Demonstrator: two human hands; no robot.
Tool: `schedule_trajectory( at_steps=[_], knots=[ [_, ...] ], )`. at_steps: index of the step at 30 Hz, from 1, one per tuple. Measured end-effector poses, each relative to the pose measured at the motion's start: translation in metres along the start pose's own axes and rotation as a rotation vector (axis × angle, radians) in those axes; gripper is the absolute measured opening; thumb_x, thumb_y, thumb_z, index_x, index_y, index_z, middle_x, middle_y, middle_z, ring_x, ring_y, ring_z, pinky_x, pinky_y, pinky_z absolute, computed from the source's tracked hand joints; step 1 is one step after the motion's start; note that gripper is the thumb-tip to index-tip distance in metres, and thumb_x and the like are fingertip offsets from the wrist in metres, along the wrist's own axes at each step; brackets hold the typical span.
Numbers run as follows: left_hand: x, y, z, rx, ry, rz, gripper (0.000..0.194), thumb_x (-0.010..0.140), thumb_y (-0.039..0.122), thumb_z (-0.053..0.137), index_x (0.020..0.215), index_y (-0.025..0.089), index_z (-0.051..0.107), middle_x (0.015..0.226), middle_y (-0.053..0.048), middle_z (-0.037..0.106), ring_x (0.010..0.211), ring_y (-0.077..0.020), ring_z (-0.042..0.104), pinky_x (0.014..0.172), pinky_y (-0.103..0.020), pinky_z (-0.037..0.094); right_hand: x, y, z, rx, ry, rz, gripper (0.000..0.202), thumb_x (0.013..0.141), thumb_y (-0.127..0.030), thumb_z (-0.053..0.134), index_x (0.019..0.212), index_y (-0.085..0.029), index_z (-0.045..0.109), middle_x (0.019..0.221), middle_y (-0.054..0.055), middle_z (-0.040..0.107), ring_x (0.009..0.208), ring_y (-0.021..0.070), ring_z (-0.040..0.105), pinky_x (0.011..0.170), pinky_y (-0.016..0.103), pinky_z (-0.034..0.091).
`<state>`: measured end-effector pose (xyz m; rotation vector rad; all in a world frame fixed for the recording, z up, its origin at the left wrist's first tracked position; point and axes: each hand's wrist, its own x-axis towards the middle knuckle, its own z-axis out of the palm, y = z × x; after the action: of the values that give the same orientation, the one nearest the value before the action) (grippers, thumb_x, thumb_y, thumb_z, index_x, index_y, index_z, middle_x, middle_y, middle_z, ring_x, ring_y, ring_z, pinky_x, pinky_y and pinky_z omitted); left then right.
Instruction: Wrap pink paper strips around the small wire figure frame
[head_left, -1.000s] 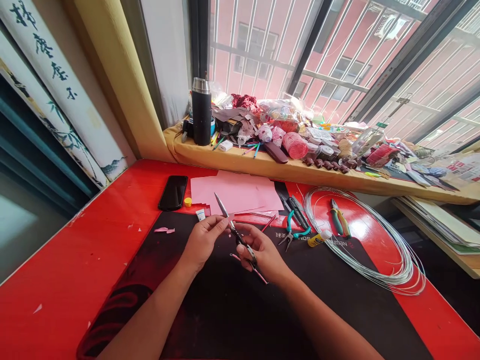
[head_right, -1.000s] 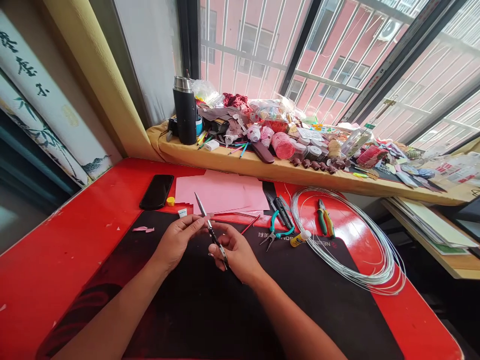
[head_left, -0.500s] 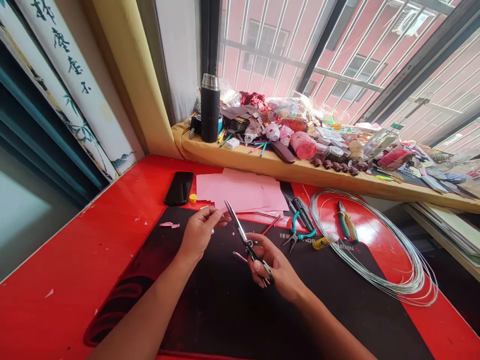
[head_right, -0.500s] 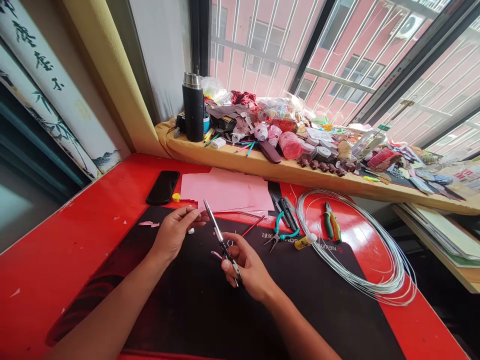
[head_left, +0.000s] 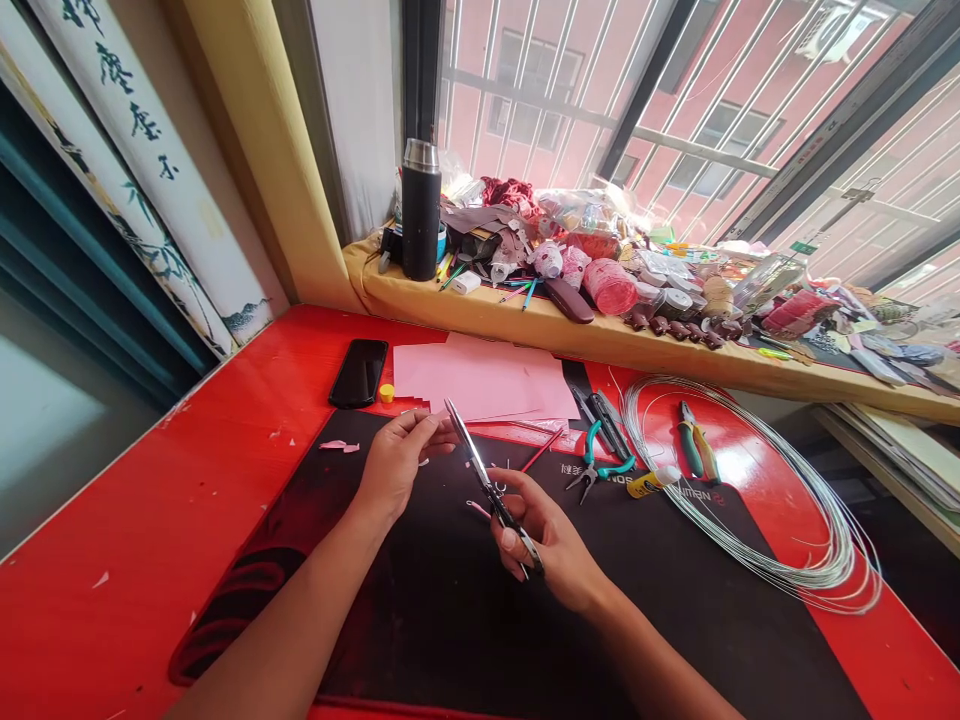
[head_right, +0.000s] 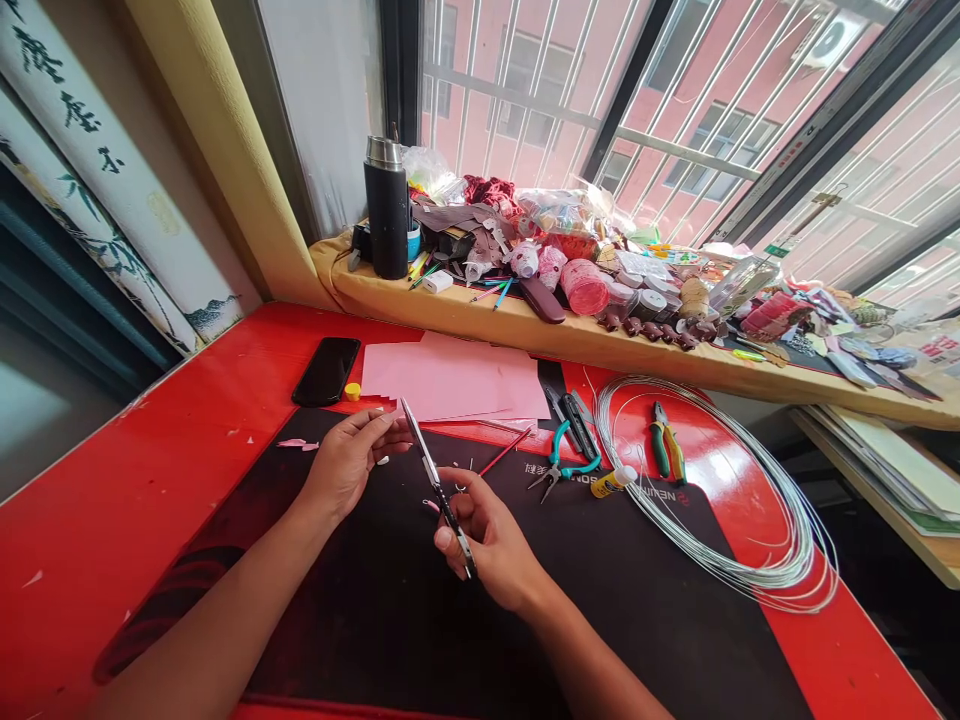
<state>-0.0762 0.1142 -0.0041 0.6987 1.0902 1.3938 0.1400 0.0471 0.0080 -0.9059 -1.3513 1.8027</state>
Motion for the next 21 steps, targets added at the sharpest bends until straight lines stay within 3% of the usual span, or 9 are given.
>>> schedule_trajectory(
  at_steps=[21],
  knots=[
    [-0.002,0.001,0.0036,0.004,-0.057,0.008,0.046,0.063,0.057,0.091,0.077,0.019,0.069,0.084,-0.007,0.078,0.083,-0.0272,0.077,0.077,-0.04,0.064,-0.0003,0.0003,0.0025,0.014,0.012,0.015,0.067,0.088,-0.053,0.083,0.142,-0.025,0.056,0.077,-0.006,0.053,0.049,0.0065,0.043,0.046,0.022,0.033]
  ],
)
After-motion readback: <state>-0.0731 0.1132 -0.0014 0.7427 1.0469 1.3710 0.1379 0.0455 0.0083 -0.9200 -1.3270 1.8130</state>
